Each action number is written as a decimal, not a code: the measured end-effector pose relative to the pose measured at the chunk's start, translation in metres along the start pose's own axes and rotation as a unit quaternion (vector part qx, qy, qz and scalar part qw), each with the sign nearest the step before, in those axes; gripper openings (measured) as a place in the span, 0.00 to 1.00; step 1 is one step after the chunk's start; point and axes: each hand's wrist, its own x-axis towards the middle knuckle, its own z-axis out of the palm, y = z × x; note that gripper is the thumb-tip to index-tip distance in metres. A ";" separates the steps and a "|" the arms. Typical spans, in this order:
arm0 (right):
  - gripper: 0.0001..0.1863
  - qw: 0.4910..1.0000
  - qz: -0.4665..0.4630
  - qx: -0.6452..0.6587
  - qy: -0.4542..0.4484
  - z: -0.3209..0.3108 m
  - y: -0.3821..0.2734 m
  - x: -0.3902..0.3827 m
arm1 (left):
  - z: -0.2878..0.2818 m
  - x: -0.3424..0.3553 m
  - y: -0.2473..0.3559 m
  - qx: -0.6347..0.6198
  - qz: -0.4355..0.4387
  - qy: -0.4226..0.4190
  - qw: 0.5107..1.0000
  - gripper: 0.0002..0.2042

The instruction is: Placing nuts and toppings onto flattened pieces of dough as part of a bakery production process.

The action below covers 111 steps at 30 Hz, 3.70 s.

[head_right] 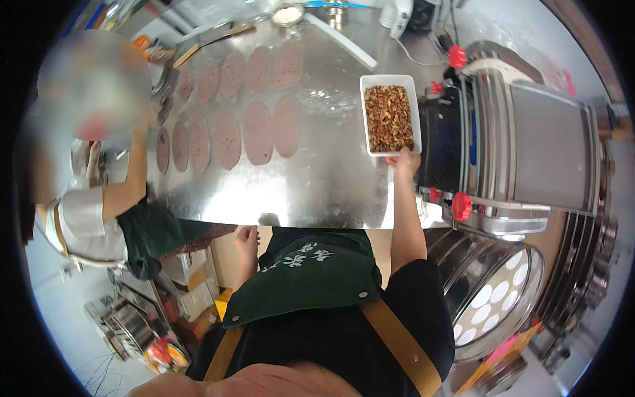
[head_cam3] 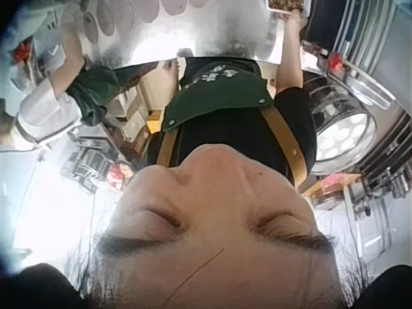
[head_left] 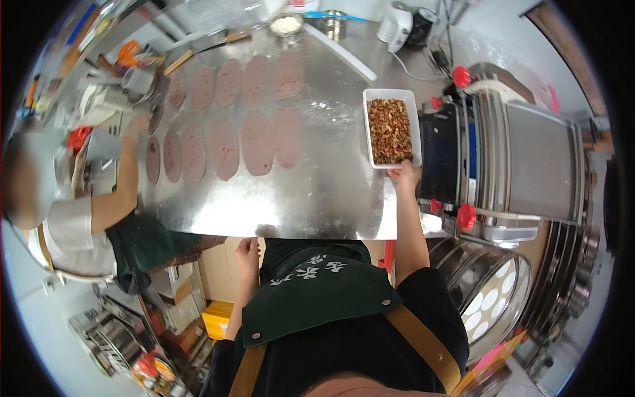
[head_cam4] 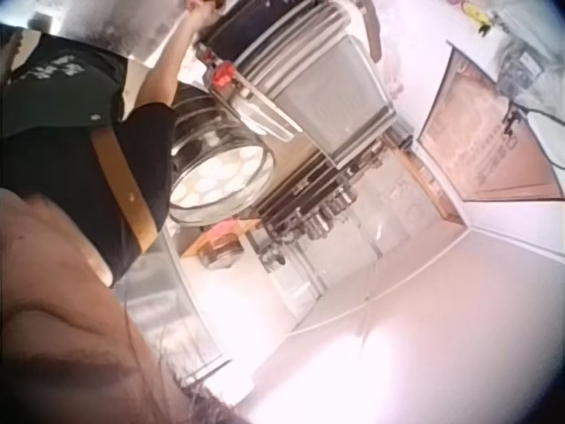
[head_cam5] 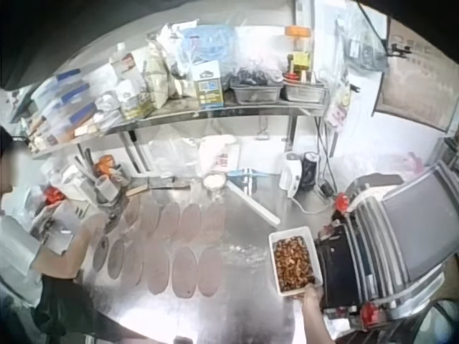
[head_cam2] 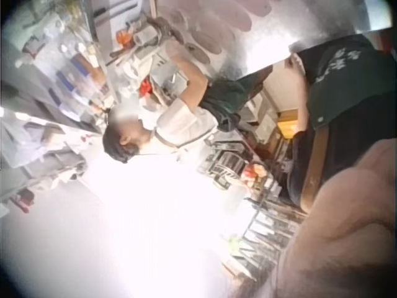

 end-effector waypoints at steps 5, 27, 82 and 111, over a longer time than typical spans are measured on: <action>0.15 0.982 -0.027 -0.043 -0.182 -0.005 0.014 -0.072 | 0.009 0.000 0.016 -0.042 -0.021 -0.009 0.999 0.10; 0.16 0.826 -0.215 -0.379 -0.358 -0.001 0.102 -0.126 | -0.056 -0.006 -0.067 -0.126 -0.063 0.018 0.990 0.13; 0.16 0.771 -0.348 -0.453 -0.283 -0.030 0.086 -0.145 | -0.081 -0.014 -0.209 -0.048 -0.256 0.028 0.965 0.13; 0.19 0.763 -0.318 -0.496 -0.266 -0.040 0.093 -0.141 | 0.056 0.038 0.011 0.157 0.248 -0.099 0.951 0.18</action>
